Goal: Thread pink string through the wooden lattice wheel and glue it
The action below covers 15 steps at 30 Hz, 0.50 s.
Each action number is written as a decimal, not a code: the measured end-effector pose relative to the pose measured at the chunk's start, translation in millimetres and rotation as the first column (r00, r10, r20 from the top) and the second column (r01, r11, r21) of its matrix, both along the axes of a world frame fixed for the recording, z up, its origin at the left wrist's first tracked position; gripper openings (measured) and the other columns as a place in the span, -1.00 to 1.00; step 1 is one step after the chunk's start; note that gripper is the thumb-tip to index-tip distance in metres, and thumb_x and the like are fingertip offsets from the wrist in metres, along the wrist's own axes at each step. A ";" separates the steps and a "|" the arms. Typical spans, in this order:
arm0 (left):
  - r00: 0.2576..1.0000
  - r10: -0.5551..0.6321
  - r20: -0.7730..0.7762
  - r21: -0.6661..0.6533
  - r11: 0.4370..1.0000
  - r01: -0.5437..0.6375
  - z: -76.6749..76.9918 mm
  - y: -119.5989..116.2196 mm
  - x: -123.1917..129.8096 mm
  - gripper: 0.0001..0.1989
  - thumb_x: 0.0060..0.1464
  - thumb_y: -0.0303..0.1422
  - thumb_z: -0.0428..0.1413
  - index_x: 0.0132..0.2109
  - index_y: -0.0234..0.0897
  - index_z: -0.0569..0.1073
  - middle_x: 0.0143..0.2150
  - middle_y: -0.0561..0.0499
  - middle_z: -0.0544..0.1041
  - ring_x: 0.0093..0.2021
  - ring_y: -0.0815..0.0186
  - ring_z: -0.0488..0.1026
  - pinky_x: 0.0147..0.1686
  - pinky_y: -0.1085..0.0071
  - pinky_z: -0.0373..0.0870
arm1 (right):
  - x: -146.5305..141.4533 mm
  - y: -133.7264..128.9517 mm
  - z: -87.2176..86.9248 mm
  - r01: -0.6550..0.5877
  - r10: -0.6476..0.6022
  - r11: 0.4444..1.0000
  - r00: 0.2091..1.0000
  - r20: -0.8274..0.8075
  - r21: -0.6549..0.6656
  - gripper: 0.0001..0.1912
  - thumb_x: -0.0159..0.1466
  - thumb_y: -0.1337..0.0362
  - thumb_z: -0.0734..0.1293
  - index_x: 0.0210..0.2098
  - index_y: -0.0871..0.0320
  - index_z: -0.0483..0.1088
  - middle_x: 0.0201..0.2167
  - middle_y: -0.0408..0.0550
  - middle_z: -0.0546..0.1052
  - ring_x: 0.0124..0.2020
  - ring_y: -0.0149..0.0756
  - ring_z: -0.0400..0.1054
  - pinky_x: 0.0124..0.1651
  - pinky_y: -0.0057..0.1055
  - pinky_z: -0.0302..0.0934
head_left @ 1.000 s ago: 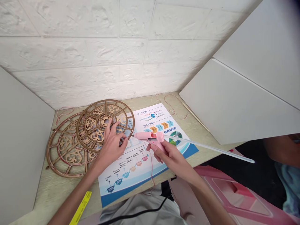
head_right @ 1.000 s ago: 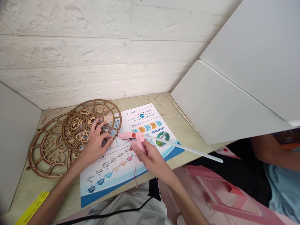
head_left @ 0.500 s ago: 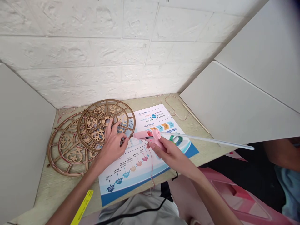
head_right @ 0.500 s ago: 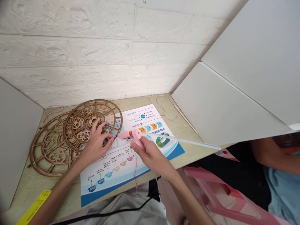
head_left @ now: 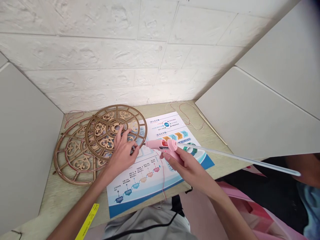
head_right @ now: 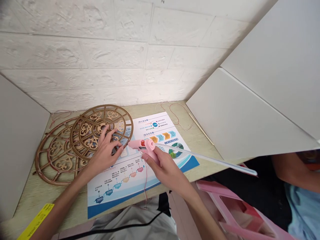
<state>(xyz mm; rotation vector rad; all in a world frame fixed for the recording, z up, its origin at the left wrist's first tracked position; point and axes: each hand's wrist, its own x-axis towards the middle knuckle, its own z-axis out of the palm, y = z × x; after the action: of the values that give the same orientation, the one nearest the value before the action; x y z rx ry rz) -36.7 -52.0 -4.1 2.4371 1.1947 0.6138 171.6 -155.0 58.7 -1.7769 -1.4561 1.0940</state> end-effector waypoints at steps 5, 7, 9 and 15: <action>1.000 0.008 0.007 0.000 1.000 -0.008 -0.3 -0.4 0.4 -0.74 0.24 -0.37 0.03 -0.40 -0.30 0.50 0.34 -0.19 0.20 0.46 -0.14 -0.18 0.32 -0.24 0.06 | -0.1 1.4 -2.4 -0.012 0.012 1.000 1.000 -0.014 0.017 -0.52 0.33 -0.19 0.18 -0.36 0.12 0.25 -0.53 -0.21 0.17 -0.50 -0.37 0.03 -0.46 -0.39 0.01; 1.000 0.006 0.009 -0.001 1.000 -0.006 -0.4 -0.5 0.6 -0.74 0.24 -0.37 0.03 -0.40 -0.30 0.50 0.33 -0.19 0.20 0.46 -0.14 -0.18 0.32 -0.25 0.06 | -0.2 2.2 -3.0 -0.024 0.025 0.999 0.999 -0.027 0.023 -0.52 0.33 -0.19 0.19 -0.33 0.13 0.28 -0.52 -0.18 0.22 -0.48 -0.35 0.07 -0.45 -0.39 0.04; 1.000 0.005 0.012 0.002 1.000 -0.005 -0.5 -0.5 0.6 -0.74 0.24 -0.38 0.03 -0.40 -0.30 0.50 0.33 -0.19 0.21 0.46 -0.14 -0.17 0.31 -0.26 0.07 | -0.2 2.4 -3.1 -0.019 0.020 0.999 1.000 -0.022 0.027 -0.52 0.33 -0.19 0.19 -0.33 0.13 0.30 -0.52 -0.17 0.23 -0.48 -0.35 0.08 -0.46 -0.39 0.04; 1.000 -0.004 0.016 0.008 1.000 0.004 0.1 -0.6 -0.1 -0.75 0.24 -0.38 0.03 -0.38 -0.30 0.51 0.34 -0.21 0.18 0.46 -0.17 -0.18 0.30 -0.27 0.08 | -0.3 1.3 -2.2 0.007 -0.007 1.000 1.000 -0.015 0.016 -0.53 0.32 -0.19 0.19 -0.34 0.11 0.29 -0.57 -0.22 0.15 -0.54 -0.37 0.02 -0.52 -0.40 -0.04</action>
<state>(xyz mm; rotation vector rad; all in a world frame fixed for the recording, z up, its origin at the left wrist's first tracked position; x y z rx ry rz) -36.8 -52.6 -4.0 2.4365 1.1827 0.6372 171.3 -153.8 56.5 -1.7574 -1.4449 1.0867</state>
